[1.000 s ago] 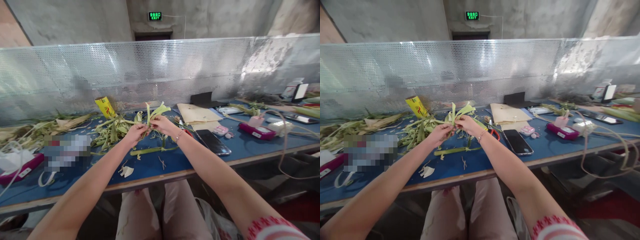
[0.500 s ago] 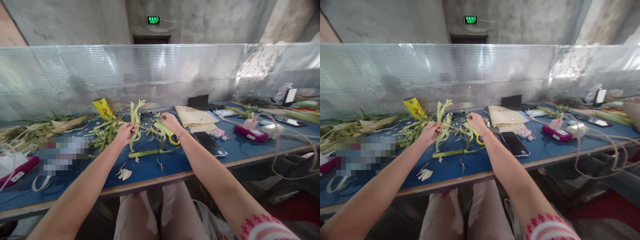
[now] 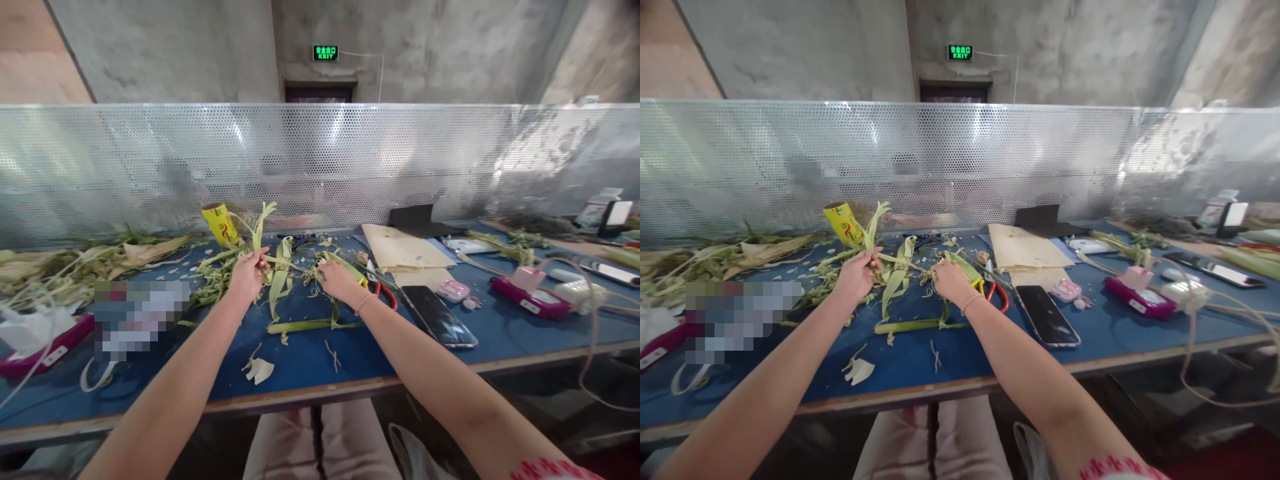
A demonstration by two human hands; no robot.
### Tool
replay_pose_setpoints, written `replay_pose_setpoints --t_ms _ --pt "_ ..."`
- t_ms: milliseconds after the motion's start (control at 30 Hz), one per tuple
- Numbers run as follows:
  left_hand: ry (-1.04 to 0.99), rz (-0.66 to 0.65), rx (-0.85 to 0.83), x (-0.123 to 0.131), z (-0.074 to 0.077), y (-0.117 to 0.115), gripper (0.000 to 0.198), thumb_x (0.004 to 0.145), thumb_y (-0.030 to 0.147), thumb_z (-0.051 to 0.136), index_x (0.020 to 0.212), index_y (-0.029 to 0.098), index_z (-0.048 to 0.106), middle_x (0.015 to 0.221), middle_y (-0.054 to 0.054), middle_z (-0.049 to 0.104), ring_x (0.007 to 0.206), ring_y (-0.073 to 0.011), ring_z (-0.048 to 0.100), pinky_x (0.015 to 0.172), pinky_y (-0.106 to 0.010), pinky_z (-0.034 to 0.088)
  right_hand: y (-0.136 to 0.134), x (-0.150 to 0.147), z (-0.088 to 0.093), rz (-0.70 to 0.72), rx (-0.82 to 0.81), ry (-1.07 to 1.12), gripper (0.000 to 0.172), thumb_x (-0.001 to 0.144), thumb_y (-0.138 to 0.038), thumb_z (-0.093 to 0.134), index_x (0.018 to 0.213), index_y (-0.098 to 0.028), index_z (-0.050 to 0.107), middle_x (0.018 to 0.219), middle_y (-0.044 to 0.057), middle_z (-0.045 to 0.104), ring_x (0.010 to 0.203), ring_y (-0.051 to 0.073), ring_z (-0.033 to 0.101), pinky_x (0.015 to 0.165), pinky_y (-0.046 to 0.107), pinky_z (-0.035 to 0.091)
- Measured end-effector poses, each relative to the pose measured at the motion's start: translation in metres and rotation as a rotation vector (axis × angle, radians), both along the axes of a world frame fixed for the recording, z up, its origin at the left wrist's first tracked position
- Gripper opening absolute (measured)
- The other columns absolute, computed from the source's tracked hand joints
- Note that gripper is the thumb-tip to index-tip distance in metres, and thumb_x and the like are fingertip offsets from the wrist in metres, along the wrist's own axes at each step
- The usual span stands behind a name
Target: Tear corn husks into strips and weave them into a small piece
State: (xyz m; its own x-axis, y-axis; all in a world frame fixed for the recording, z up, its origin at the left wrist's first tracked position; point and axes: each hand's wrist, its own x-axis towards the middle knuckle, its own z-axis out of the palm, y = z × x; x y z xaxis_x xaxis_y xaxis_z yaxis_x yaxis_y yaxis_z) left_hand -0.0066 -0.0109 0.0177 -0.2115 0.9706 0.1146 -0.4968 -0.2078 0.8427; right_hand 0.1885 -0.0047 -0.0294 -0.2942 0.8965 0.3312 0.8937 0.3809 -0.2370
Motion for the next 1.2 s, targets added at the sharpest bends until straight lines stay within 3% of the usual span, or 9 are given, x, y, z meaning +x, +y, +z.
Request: replay_pose_setpoints --t_ms 100,233,400,633,767,900,1200 --pt "-0.001 0.01 -0.017 -0.003 0.002 -0.001 0.021 0.076 0.006 0.045 0.069 0.006 0.065 0.054 0.0 0.047 0.045 -0.0027 0.04 0.044 -0.014 0.038 -0.001 -0.005 -0.003 -0.056 -0.005 -0.047 0.029 0.08 -0.027 0.049 0.105 -0.014 0.057 0.109 0.013 0.055 0.106 0.025 0.048 0.085 0.035 0.038" --pt "-0.015 0.023 -0.066 -0.002 0.004 -0.002 0.02 0.076 0.005 0.046 0.069 0.005 0.065 0.054 0.0 0.046 0.045 -0.0025 0.039 0.043 -0.014 0.037 0.001 -0.007 -0.004 -0.026 -0.013 -0.073 0.019 0.081 -0.015 0.041 0.086 -0.015 0.06 0.097 0.011 0.059 0.093 0.02 0.053 0.08 0.03 0.038" --pt "0.026 0.001 -0.059 0.002 0.007 -0.005 0.011 0.071 0.009 0.054 0.07 0.007 0.065 0.053 0.001 0.045 0.046 -0.0035 0.04 0.044 -0.015 0.036 -0.004 -0.01 -0.004 -0.03 -0.015 0.087 0.016 0.082 -0.015 0.039 0.085 -0.015 0.055 0.088 0.008 0.061 0.079 0.016 0.055 0.071 0.026 0.039" --pt "0.076 -0.082 -0.112 0.003 -0.009 -0.006 0.012 0.066 0.019 0.063 0.07 0.008 0.063 0.053 0.003 0.044 0.047 -0.0037 0.039 0.045 -0.017 0.033 -0.013 -0.011 -0.006 0.066 -0.025 0.24 0.015 0.084 -0.017 0.036 0.085 -0.018 0.051 0.077 0.005 0.06 0.07 0.016 0.055 0.065 0.027 0.04" --pt "0.048 -0.06 -0.135 0.002 -0.022 -0.001 0.012 0.064 0.019 0.064 0.06 0.01 0.058 0.055 0.002 0.046 0.046 -0.003 0.038 0.046 -0.018 0.033 0.006 0.003 -0.011 -0.035 0.035 0.293 0.019 0.083 -0.016 0.033 0.085 -0.018 0.052 0.076 0.007 0.059 0.07 0.017 0.054 0.069 0.03 0.041" --pt "0.08 -0.08 -0.108 0.006 -0.031 0.0 0.011 0.065 0.022 0.063 0.064 0.011 0.061 0.054 0.003 0.044 0.046 -0.0033 0.037 0.046 -0.018 0.033 0.026 0.022 -0.01 -0.102 0.076 0.338 0.025 0.079 -0.009 0.032 0.083 -0.015 0.056 0.08 0.007 0.059 0.075 0.016 0.054 0.075 0.029 0.042" --pt "0.166 -0.087 -0.025 0.002 -0.027 -0.003 0.016 0.067 0.028 0.064 0.069 0.012 0.062 0.054 0.003 0.045 0.047 -0.004 0.037 0.047 -0.019 0.032 0.038 0.06 -0.011 -0.305 0.19 0.213 0.04 0.068 -0.002 0.039 0.103 -0.008 0.058 0.112 0.017 0.048 0.103 0.021 0.048 0.092 0.035 0.036"
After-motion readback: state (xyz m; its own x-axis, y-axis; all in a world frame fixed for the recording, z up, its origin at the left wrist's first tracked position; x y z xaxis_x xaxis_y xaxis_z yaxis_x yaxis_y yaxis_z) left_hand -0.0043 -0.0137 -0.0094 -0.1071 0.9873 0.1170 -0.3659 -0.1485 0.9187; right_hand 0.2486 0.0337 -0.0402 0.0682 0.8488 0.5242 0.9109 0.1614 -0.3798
